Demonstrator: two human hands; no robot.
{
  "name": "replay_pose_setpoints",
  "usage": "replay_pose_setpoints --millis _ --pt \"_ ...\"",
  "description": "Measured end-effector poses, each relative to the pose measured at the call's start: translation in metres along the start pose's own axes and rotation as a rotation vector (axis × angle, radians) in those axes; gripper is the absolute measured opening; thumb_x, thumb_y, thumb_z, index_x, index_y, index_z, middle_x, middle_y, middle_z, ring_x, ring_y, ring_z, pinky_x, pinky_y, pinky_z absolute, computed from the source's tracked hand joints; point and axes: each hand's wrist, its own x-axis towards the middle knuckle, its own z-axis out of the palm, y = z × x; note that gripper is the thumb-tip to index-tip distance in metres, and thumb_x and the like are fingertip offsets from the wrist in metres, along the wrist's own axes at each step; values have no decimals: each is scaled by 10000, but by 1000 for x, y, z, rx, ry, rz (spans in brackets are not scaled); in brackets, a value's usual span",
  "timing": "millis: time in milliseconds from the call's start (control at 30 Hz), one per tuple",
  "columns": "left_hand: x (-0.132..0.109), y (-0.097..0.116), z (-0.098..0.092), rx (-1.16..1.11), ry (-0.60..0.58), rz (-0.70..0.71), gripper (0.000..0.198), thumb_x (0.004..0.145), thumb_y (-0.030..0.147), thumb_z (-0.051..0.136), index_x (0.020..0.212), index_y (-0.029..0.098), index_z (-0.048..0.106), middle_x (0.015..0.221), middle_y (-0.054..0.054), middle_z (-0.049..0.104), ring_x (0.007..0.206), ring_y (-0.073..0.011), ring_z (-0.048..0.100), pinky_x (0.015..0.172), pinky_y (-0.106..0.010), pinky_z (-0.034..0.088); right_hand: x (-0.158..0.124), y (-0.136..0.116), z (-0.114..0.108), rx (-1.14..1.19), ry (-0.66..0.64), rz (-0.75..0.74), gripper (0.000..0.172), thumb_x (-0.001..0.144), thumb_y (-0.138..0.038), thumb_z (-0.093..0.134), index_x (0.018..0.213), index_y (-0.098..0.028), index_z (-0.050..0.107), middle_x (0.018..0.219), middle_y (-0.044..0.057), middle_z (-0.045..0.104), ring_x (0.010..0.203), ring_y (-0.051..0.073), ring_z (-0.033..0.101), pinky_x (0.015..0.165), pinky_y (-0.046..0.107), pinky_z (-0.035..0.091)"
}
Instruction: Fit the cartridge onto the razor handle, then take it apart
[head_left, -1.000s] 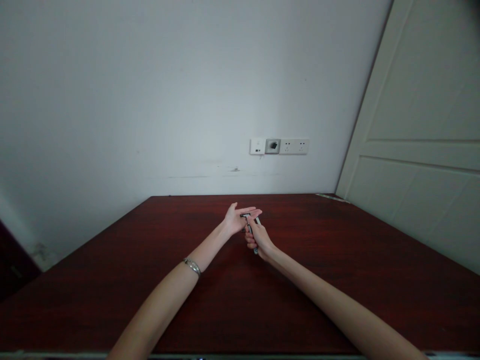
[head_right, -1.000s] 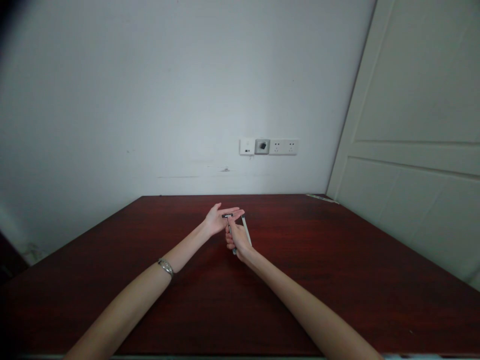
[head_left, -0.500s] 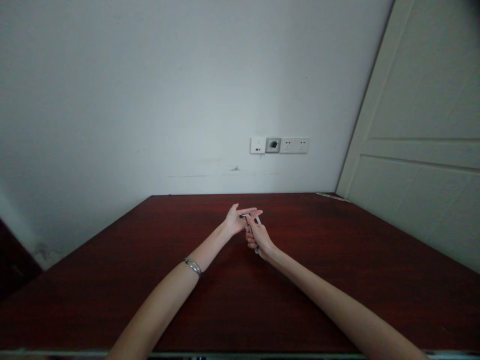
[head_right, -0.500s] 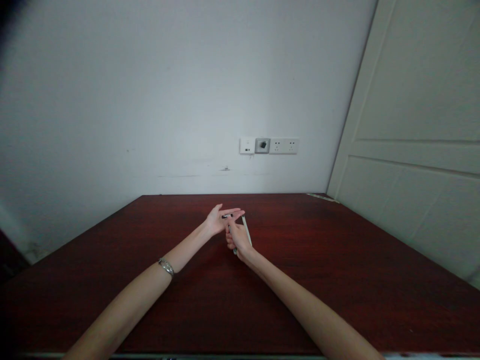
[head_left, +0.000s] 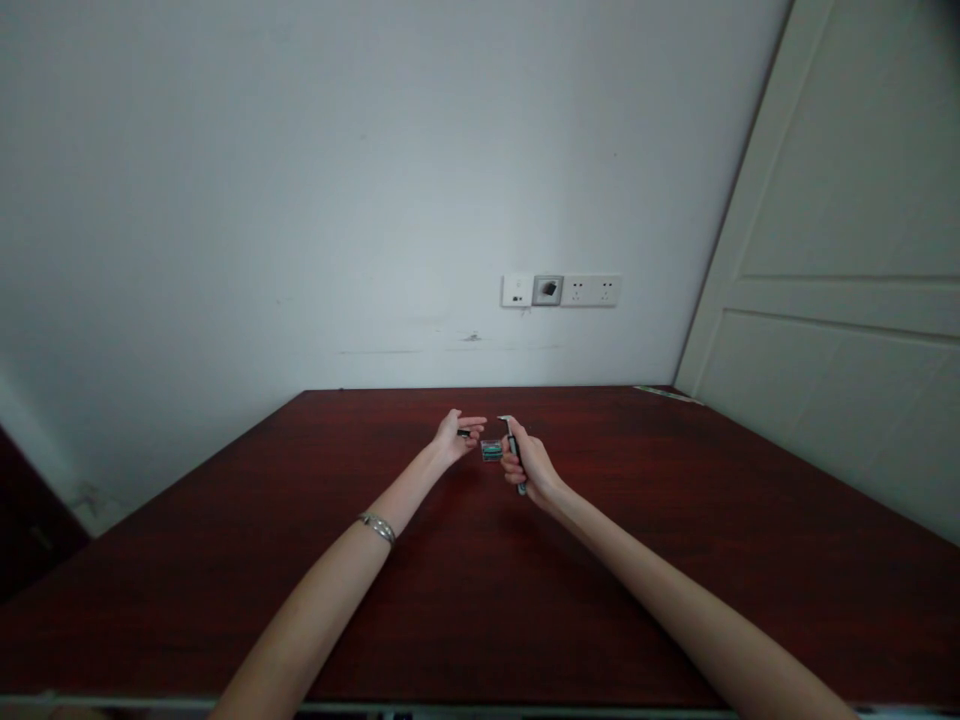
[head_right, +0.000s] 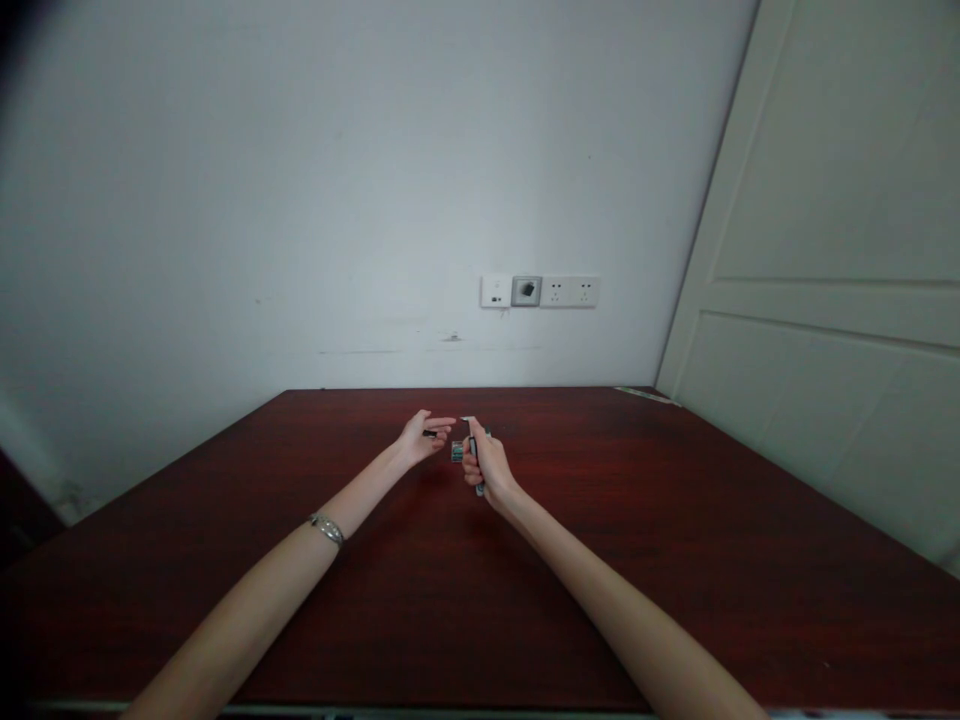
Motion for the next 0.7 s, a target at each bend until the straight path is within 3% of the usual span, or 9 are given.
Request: replay_pose_setpoints --millis 133,300,467,700 --pt "6 7 -24 382 168 210 480 866 403 300 738 84 635 474 -42 468 421 -113 423 397 -208 274 2 -2 -3 22 6 -9 422 718 -557 533 585 -173 418 389 -95 269 324 15 189 302 133 117" --pt "8 12 -39 775 301 250 452 791 538 394 608 169 578 649 -80 570 771 -241 553 596 -273 396 2 3 -4 15 -21 -9 428 707 -564 546 592 -170 427 390 -94 283 325 15 198 305 135 119" --pt "4 10 -37 575 187 272 367 794 501 377 686 189 539 811 -117 611 1005 -264 515 777 -289 401 1 8 -4 -6 -52 4 436 705 -572 548 595 -163 445 390 -91 296 322 13 212 309 137 123" --pt "0 7 -34 523 124 248 260 795 414 381 721 195 500 827 -117 596 1006 -246 516 826 -298 388 1 8 -3 -29 -39 -15 443 699 -588 537 596 -168 439 376 -92 296 317 18 211 308 142 131"
